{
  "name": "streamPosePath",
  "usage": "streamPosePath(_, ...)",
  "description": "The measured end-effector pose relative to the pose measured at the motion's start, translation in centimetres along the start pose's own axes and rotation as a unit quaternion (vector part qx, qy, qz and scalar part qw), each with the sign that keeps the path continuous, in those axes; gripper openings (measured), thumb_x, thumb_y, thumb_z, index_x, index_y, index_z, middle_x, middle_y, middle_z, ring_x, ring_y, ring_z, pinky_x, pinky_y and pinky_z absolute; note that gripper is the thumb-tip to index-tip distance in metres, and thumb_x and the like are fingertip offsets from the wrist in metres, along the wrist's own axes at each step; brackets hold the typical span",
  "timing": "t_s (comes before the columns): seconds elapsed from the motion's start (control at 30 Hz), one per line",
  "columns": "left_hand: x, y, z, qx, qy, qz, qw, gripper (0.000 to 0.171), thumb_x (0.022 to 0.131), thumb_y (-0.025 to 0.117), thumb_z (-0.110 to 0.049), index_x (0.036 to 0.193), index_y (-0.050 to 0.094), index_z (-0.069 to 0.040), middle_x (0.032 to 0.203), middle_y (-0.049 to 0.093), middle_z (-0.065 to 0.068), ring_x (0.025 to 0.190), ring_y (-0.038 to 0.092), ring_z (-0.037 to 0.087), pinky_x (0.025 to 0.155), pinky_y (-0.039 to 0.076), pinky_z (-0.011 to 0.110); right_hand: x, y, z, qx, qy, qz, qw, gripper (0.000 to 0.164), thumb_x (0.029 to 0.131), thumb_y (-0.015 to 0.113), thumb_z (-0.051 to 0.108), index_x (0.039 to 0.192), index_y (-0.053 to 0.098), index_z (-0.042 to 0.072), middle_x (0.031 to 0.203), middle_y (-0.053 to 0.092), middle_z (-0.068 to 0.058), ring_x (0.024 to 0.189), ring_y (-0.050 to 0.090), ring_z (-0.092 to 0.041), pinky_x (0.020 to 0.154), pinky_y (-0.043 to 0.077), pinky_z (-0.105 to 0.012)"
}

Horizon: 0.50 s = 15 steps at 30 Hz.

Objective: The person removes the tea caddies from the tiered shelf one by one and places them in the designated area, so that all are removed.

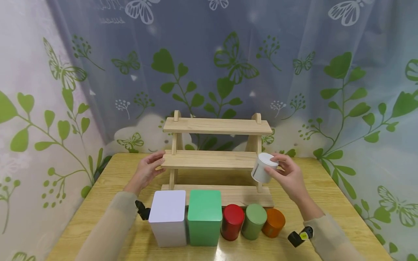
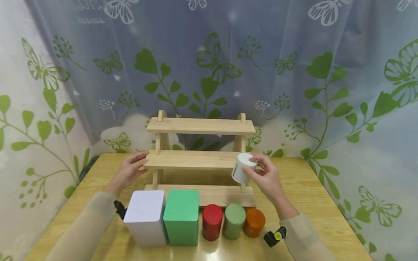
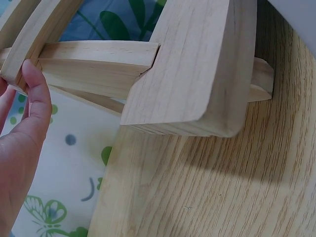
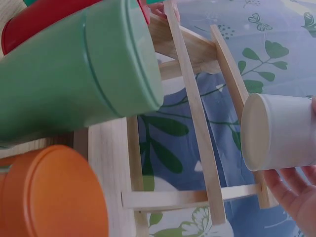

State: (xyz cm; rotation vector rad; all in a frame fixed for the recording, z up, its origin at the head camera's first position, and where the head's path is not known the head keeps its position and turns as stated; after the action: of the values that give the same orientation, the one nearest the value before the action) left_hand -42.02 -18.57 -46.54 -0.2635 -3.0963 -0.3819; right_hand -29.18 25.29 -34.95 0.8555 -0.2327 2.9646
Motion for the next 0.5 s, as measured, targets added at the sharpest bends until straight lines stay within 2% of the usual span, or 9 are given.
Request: streamPosePath(0.5,-0.1,0.0,0.0,-0.006,-0.010,-0.008,0.9999,0.052,0.090,0.062,-0.010,0.136,0.041,0.003,0.119,0.048,0.005,0.098,0.051,0.015,0.074,0.051,0.033,-1.8,-2.7,-0.4,-0.007,-0.006,-0.003,1.000,0.027,0.081,0.064,-0.011,0.104,0.049,-0.013,0.118,0.054,-0.011,0.102,0.058,-0.011,0.075,0.050,-0.021)
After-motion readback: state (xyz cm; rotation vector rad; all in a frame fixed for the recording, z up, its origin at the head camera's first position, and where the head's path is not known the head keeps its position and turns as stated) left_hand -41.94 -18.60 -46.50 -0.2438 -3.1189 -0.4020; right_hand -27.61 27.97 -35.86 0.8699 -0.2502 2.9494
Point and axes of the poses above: each hand's wrist, its own x-axis towards the middle knuckle, its own y-axis out of the palm, z = x × y, the point moved 8 cm from there along x, towards the middle knuckle
